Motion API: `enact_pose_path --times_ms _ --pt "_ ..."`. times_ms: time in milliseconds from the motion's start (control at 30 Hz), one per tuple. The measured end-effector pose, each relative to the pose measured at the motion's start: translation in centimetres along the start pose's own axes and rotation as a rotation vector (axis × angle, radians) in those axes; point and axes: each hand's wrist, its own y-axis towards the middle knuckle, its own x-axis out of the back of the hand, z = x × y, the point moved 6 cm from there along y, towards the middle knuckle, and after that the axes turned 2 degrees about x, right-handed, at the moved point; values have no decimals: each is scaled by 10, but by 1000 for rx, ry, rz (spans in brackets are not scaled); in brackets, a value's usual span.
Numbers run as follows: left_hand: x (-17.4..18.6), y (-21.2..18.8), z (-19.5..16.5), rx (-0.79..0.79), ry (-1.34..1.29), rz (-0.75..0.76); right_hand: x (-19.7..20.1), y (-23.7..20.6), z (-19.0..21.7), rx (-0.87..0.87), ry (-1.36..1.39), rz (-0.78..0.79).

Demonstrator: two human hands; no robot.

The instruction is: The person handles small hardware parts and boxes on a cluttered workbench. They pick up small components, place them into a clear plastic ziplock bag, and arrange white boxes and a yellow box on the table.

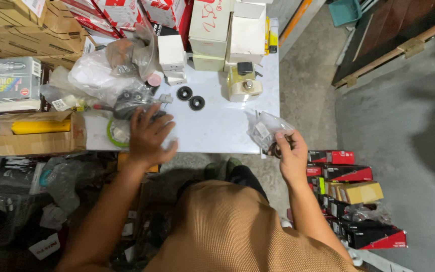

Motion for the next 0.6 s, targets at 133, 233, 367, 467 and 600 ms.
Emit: enact_pose_path --times_ms 133,233,367,467,600 --pt "-8 34 -19 88 -112 -93 -4 1 3 2 -5 23" --pt "-31 58 -15 161 -77 29 -7 2 5 -11 15 43" --pt "-52 68 -9 145 87 120 -7 2 4 -45 -17 31" --pt "-55 65 -4 104 123 58 -5 0 5 -28 -55 35" --pt "-61 62 5 126 61 45 -2 0 3 -62 -27 26"
